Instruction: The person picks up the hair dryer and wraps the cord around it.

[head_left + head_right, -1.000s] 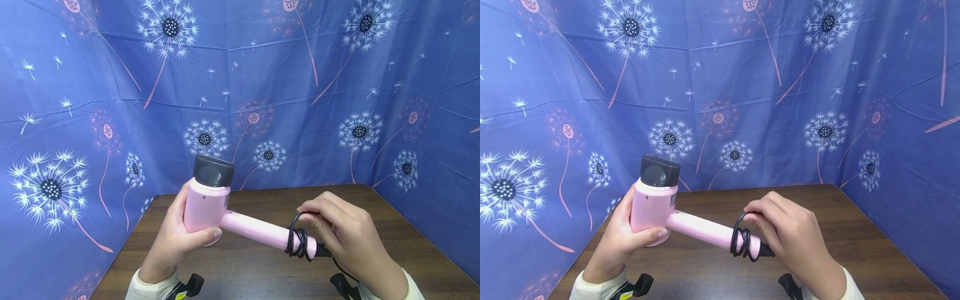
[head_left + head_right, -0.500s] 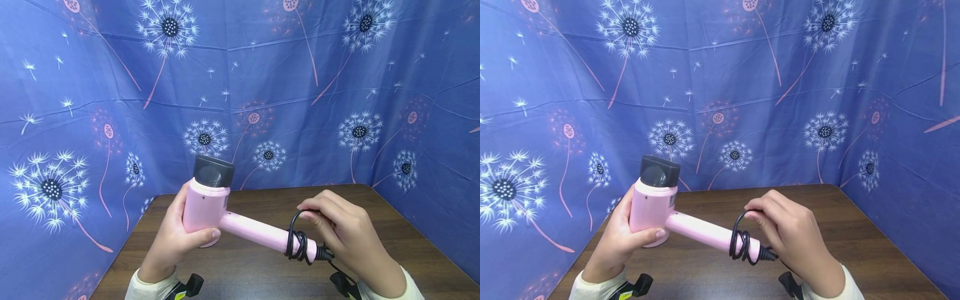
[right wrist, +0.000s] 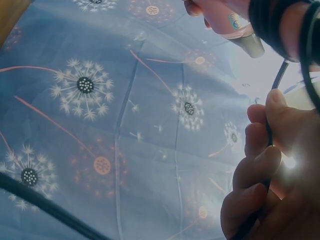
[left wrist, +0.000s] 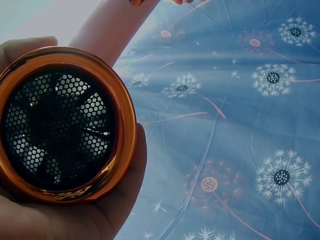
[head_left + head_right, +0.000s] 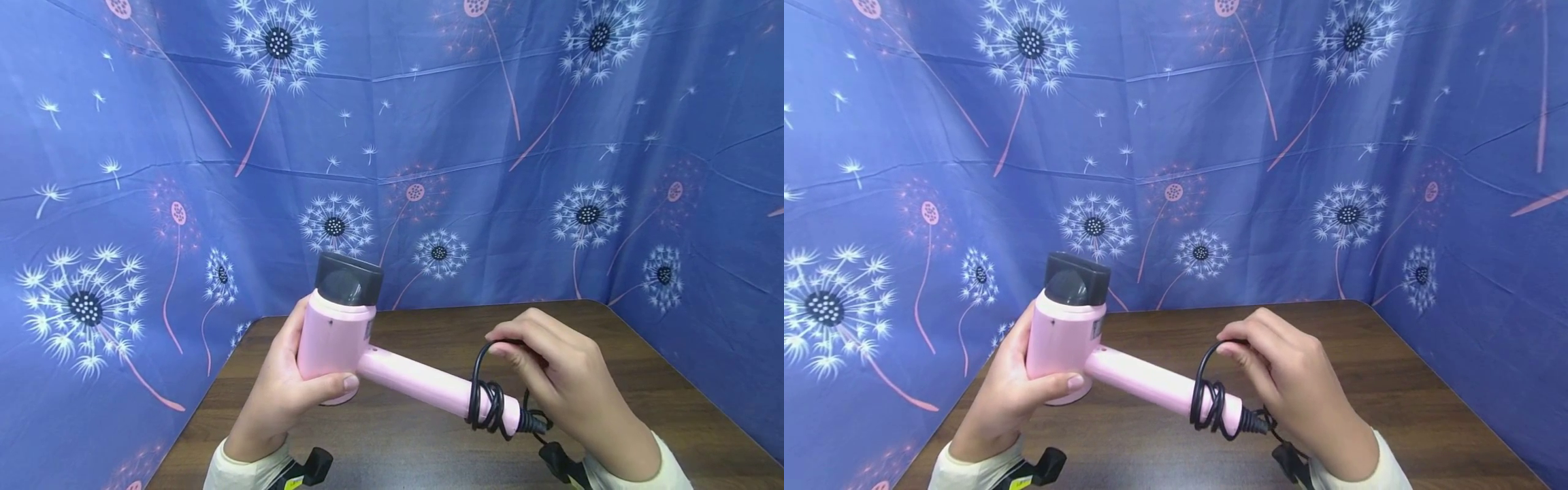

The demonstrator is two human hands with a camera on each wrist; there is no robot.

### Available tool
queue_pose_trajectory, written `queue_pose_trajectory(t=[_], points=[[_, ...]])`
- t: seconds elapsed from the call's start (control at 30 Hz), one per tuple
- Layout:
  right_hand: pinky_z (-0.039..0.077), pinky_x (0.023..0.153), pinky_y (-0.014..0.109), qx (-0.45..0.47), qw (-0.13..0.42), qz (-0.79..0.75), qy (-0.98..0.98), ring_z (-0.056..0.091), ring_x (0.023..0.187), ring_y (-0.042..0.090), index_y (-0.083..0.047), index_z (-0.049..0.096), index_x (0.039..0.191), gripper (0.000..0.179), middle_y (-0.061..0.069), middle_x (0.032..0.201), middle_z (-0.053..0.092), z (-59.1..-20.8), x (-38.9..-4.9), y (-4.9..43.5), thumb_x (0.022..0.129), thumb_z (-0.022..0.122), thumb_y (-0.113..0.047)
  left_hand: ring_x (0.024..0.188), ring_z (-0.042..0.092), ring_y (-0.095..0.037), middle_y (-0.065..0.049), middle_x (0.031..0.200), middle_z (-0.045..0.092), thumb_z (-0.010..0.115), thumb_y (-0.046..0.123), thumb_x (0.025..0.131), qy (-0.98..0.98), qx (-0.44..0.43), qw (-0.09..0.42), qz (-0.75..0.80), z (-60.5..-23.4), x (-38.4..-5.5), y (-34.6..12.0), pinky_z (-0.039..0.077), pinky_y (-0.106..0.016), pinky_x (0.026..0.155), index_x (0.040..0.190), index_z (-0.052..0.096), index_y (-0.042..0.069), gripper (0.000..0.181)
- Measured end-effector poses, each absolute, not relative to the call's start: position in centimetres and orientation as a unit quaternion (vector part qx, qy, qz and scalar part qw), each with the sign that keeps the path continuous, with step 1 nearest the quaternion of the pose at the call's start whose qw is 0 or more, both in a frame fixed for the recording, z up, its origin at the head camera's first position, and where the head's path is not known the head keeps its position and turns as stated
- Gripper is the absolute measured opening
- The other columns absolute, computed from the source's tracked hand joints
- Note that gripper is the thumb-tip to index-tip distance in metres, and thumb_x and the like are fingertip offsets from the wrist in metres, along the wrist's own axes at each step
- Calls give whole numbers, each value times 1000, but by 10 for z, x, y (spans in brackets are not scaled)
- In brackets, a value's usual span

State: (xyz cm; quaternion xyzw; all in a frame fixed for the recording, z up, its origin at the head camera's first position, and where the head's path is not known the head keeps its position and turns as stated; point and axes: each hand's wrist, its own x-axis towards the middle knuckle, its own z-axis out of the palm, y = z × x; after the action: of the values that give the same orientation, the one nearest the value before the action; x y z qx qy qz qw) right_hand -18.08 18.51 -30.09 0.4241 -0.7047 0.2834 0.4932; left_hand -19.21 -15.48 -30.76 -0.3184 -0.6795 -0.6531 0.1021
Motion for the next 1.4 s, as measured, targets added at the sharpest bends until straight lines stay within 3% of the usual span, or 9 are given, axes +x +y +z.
queue_pose_trajectory(t=[0.53, 0.87, 1.03, 1.27, 1.4], points=[[41, 65, 10, 425, 481, 301, -706, 53, 78, 0, -7, 75, 101, 12, -3, 91, 69, -305, -186, 186, 100, 69, -17, 100, 68, -33, -18, 121, 63, 82, -5, 73, -663, -336, 101, -662, -308, -192, -155, 62, -45, 79, 152, 43, 14, 90], [38, 61, 12, 443, 519, 263, -682, 47, 68, 0, -4, 73, 94, 35, -4, 80, 64, -306, -197, 179, 108, 54, -30, 102, 66, -31, -17, 122, 63, 80, -7, 73, -637, -340, 103, -685, -310, -195, -155, 61, -45, 80, 153, 40, 10, 91], [39, 62, 11, 432, 494, 268, -706, 48, 70, -2, -10, 73, 97, 30, -10, 82, 62, -311, -198, 177, 109, 53, -30, 103, 65, -29, -17, 123, 62, 78, -8, 74, -613, -361, 105, -695, -310, -197, -155, 61, -43, 80, 153, 38, 5, 90], [42, 67, 11, 421, 450, 291, -731, 51, 75, -2, -14, 72, 104, 8, -12, 86, 62, -320, -196, 173, 102, 64, -12, 104, 65, -30, -16, 125, 62, 78, -8, 74, -603, -348, 98, -711, -310, -198, -154, 60, -42, 83, 152, 38, 6, 89], [44, 70, 11, 413, 439, 285, -746, 53, 78, -4, -18, 71, 105, 10, -16, 88, 62, -323, -198, 172, 101, 65, -10, 104, 66, -31, -16, 124, 63, 78, -9, 74, -599, -339, 107, -717, -309, -198, -155, 60, -42, 84, 152, 39, 6, 89]])
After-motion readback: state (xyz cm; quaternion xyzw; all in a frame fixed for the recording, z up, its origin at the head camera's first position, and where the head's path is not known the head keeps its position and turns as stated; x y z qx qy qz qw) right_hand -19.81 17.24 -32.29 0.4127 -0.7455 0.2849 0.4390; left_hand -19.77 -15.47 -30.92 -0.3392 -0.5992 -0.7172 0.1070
